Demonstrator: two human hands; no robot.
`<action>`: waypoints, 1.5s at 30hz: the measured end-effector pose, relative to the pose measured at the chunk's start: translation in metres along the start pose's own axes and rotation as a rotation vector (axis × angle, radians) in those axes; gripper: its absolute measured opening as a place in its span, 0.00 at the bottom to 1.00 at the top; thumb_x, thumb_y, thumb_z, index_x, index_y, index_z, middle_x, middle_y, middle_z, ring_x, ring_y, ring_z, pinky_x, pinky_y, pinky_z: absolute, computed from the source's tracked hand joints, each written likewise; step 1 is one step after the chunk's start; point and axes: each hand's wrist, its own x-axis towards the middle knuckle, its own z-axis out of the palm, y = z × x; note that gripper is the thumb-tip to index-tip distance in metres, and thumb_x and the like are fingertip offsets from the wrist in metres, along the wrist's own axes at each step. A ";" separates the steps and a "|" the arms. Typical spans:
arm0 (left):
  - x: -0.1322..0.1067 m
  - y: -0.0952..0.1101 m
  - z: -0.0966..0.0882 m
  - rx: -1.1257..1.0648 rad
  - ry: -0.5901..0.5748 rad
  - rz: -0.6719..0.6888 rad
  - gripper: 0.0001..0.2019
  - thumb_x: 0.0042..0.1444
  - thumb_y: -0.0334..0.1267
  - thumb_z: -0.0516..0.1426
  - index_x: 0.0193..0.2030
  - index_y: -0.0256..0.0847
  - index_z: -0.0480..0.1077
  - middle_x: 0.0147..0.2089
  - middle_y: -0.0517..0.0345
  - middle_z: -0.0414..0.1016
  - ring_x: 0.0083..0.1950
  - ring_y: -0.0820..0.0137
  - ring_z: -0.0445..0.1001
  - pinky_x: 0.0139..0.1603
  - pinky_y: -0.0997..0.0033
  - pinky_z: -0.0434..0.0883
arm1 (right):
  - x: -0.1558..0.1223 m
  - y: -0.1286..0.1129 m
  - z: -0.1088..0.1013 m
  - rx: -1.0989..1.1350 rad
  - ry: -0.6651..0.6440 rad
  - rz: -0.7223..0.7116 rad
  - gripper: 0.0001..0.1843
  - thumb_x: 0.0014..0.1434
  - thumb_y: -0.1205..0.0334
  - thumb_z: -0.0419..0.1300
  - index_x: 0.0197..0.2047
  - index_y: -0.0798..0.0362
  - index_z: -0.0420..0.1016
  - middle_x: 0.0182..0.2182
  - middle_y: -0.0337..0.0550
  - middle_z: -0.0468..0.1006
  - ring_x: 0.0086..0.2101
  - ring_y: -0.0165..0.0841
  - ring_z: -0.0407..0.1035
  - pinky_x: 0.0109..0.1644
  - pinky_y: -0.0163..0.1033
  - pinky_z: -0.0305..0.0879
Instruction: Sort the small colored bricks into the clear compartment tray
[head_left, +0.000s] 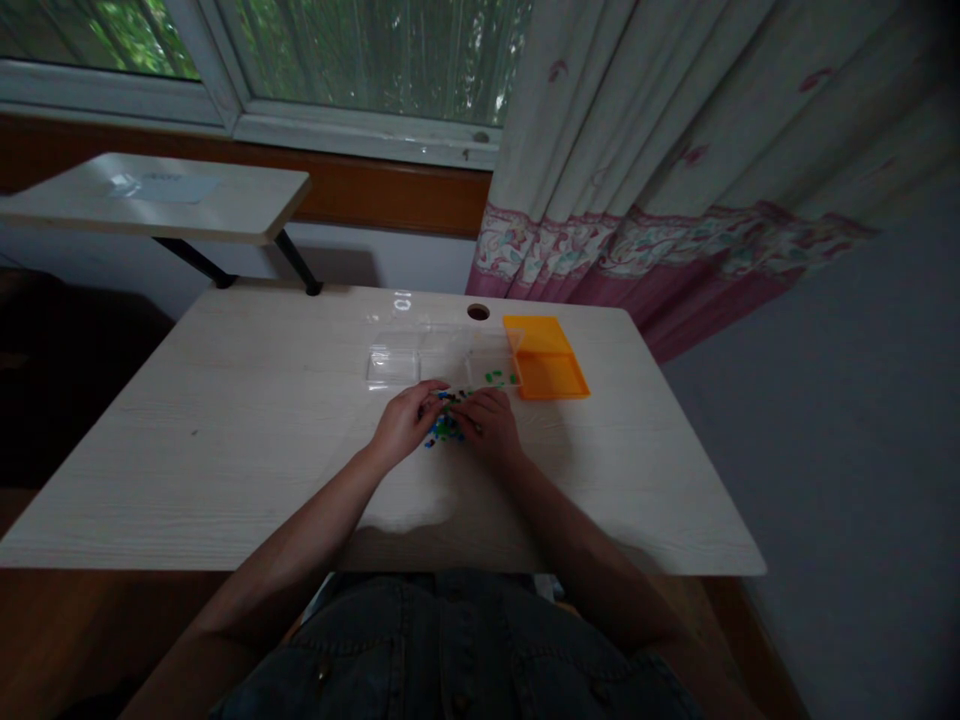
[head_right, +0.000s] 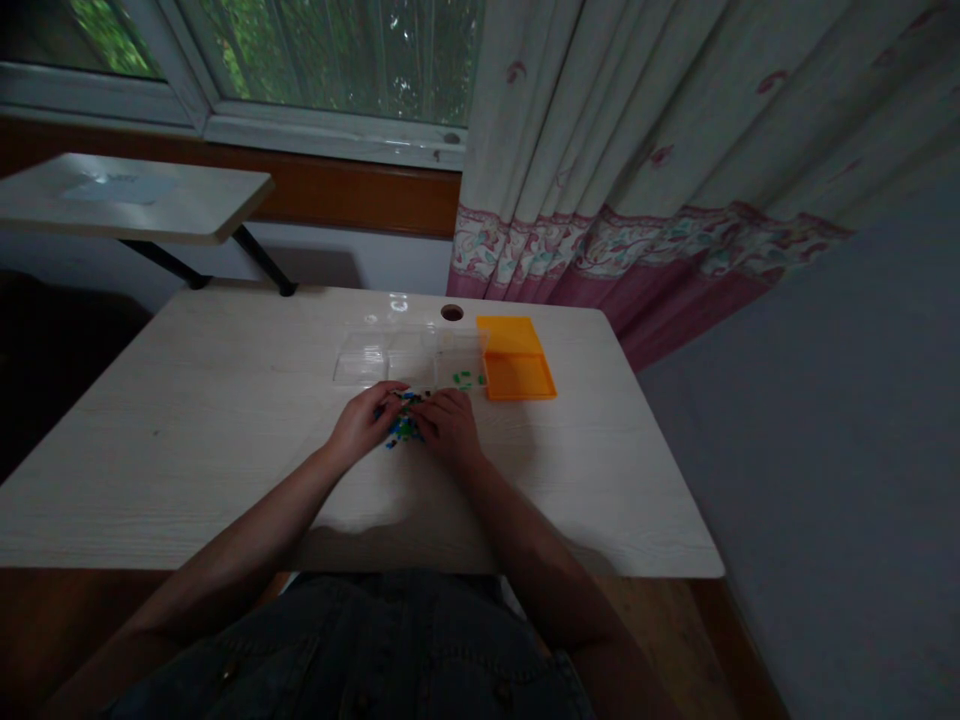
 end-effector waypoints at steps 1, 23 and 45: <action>0.000 0.000 0.000 0.009 0.002 0.005 0.15 0.65 0.40 0.54 0.56 0.42 0.70 0.38 0.57 0.78 0.41 0.67 0.77 0.46 0.67 0.72 | 0.000 0.001 0.000 0.003 0.012 -0.008 0.11 0.65 0.56 0.59 0.40 0.47 0.83 0.33 0.43 0.81 0.41 0.36 0.71 0.52 0.45 0.65; 0.004 0.004 -0.014 0.201 0.079 0.056 0.14 0.67 0.40 0.52 0.53 0.41 0.73 0.33 0.56 0.73 0.39 0.66 0.72 0.44 0.67 0.71 | 0.000 0.048 -0.028 -0.299 0.379 0.423 0.15 0.65 0.53 0.57 0.41 0.51 0.83 0.42 0.51 0.78 0.48 0.43 0.65 0.55 0.53 0.59; 0.004 -0.003 -0.023 0.333 -0.268 0.337 0.10 0.58 0.44 0.62 0.44 0.44 0.77 0.45 0.51 0.74 0.49 0.60 0.69 0.52 0.59 0.66 | 0.002 0.044 -0.023 -0.217 0.316 0.372 0.16 0.67 0.56 0.54 0.44 0.52 0.82 0.40 0.49 0.78 0.45 0.41 0.67 0.54 0.49 0.61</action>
